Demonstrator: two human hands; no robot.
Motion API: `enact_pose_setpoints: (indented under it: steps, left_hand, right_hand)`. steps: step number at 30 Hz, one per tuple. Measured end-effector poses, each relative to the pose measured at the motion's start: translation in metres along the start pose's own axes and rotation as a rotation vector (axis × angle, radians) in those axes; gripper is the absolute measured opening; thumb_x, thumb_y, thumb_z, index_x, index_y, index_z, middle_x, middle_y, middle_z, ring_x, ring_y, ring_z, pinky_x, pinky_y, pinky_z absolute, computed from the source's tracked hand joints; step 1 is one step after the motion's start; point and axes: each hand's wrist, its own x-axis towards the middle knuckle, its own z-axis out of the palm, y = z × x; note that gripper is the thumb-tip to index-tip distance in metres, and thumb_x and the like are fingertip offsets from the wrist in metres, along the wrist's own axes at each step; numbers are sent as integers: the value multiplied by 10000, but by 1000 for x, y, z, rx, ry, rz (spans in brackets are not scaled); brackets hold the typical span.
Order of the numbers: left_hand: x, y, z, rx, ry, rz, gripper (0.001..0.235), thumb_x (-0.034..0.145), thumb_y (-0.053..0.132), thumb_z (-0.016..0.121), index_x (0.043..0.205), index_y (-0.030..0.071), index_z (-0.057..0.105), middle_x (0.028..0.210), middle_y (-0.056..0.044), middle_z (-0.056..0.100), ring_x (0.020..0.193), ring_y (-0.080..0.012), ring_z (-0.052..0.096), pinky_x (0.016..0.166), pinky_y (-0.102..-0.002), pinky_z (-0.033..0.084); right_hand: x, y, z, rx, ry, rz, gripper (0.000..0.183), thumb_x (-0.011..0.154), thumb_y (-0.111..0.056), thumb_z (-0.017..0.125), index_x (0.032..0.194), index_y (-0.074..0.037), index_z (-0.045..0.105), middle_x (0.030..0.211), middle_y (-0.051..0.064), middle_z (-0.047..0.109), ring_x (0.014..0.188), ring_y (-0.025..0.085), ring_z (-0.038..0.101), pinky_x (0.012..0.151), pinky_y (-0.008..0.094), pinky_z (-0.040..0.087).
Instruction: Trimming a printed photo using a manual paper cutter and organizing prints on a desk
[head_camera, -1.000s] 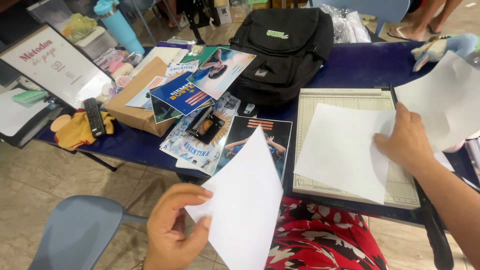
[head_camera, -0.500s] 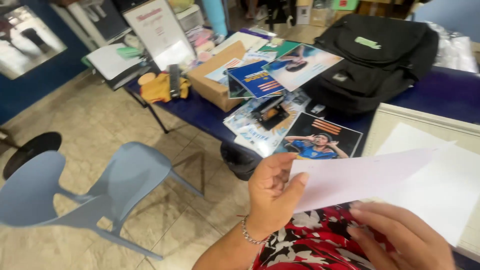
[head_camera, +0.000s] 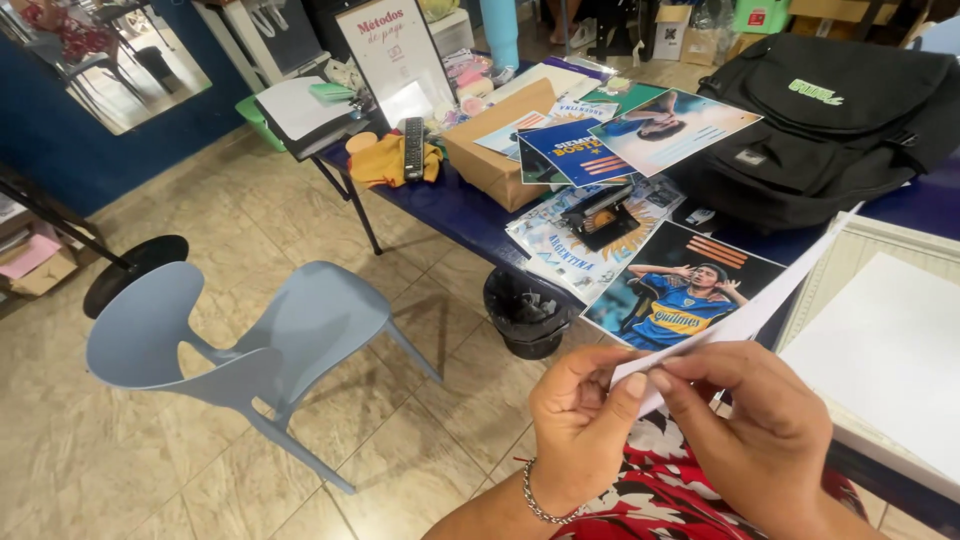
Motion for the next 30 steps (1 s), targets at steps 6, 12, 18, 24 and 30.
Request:
enact_pose_setpoints:
  steps: [6,12,18,24,30]
  left_hand:
    - [-9,22,5,303,-46,298,148,1013,81,650,1144,13,662,1096,-152,696,996,-233,698,913,-325,594]
    - [-16,29,7,480,-76,429,135,1019,62,620,1147,41,656,1098,-127,739,1009,-261,741,919,-361,632]
    - [-25,38,8,521,-95,533,117,1007,27,636,1120,27,666,1064,-145,757,978,-280,766,909,-386,656]
    - [-38,47,4,573,-162,562,121,1015,39,631,1128,24,672,1073,-154,753,986,-288,773,917,-401,678]
    - [-45,61,2,658,-205,543,95,987,61,689,1078,40,705,1024,-118,771,912,-253,780,861,-353,665]
  right_hand:
    - [-14,-12,2,121,40,195,130,817,0,809,905,-16,715,845,78,717,764,120,677,700,212,538]
    - [-24,-25,-6,236,26,389,91,813,-12,806,868,-27,736,814,61,744,745,94,682,677,197,560]
    - [-37,-32,-10,342,-6,564,40,829,-20,802,849,-17,767,782,59,760,694,92,662,625,207,563]
    - [-48,-43,-16,388,-14,578,49,855,-31,794,844,-19,748,770,50,742,666,76,637,586,197,540]
    - [-52,-57,-26,123,-74,420,66,862,-135,795,825,-96,756,782,1,724,714,91,646,671,237,523]
